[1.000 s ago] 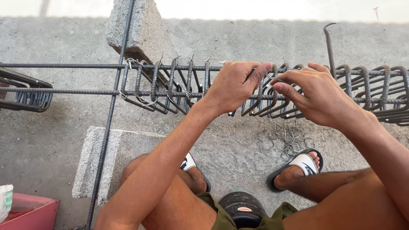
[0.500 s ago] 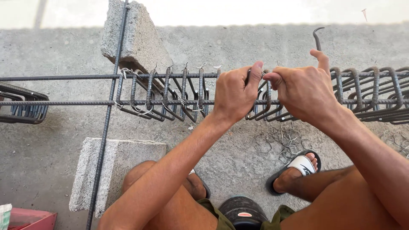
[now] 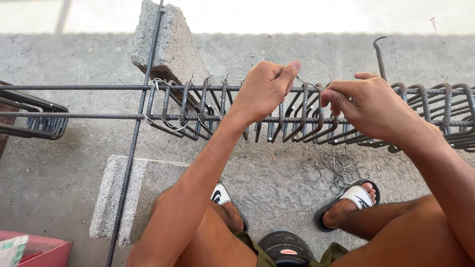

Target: The person ties a rebar cage using wire ties and a rebar hook tool. They wrap the wire around the intersections of the rebar and twist it to secure the structure.

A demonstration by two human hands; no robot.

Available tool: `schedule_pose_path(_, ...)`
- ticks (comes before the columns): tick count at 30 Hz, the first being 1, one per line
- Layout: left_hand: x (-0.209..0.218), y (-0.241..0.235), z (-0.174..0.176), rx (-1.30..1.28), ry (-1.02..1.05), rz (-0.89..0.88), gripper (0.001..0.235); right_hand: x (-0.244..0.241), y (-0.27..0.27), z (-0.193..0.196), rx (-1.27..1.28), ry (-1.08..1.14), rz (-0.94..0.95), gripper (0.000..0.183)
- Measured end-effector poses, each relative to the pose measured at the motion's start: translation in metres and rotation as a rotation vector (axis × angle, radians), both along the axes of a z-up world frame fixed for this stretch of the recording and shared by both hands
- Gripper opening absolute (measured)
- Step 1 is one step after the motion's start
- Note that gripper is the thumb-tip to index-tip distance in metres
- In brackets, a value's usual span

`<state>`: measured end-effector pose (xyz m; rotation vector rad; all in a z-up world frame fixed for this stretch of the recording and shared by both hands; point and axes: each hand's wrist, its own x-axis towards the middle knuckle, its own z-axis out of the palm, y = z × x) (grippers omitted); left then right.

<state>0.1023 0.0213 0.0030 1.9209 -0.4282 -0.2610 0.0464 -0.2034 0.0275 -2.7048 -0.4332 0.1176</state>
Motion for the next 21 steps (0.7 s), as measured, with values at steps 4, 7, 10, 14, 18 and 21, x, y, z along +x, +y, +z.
schedule_pose_path(4, 0.010, 0.012, 0.007, -0.110, 0.107, -0.118, 0.058, 0.000, 0.003, 0.008, 0.042, 0.109, -0.066, 0.036)
schedule_pose_path(7, 0.015, 0.020, 0.015, -0.051, 0.074, -0.138, 0.060, 0.003, 0.005, 0.009, 0.052, 0.089, 0.026, 0.026)
schedule_pose_path(10, 0.020, 0.023, 0.015, -0.079, 0.102, -0.164, 0.059, 0.005, 0.007, 0.007, 0.124, 0.098, 0.041, 0.020)
schedule_pose_path(14, 0.026, 0.028, 0.012, -0.207, 0.222, -0.116, 0.056, 0.009, 0.015, 0.005, 0.157, 0.037, 0.129, 0.020)
schedule_pose_path(18, 0.040, 0.029, -0.011, -0.094, 0.186, -0.046, 0.055, 0.005, 0.037, 0.015, 0.064, 0.204, -0.084, 0.026)
schedule_pose_path(21, 0.052, 0.034, -0.030, -0.037, 0.383, 0.060, 0.059, 0.014, 0.011, -0.027, -0.116, -0.122, 0.063, 0.029)
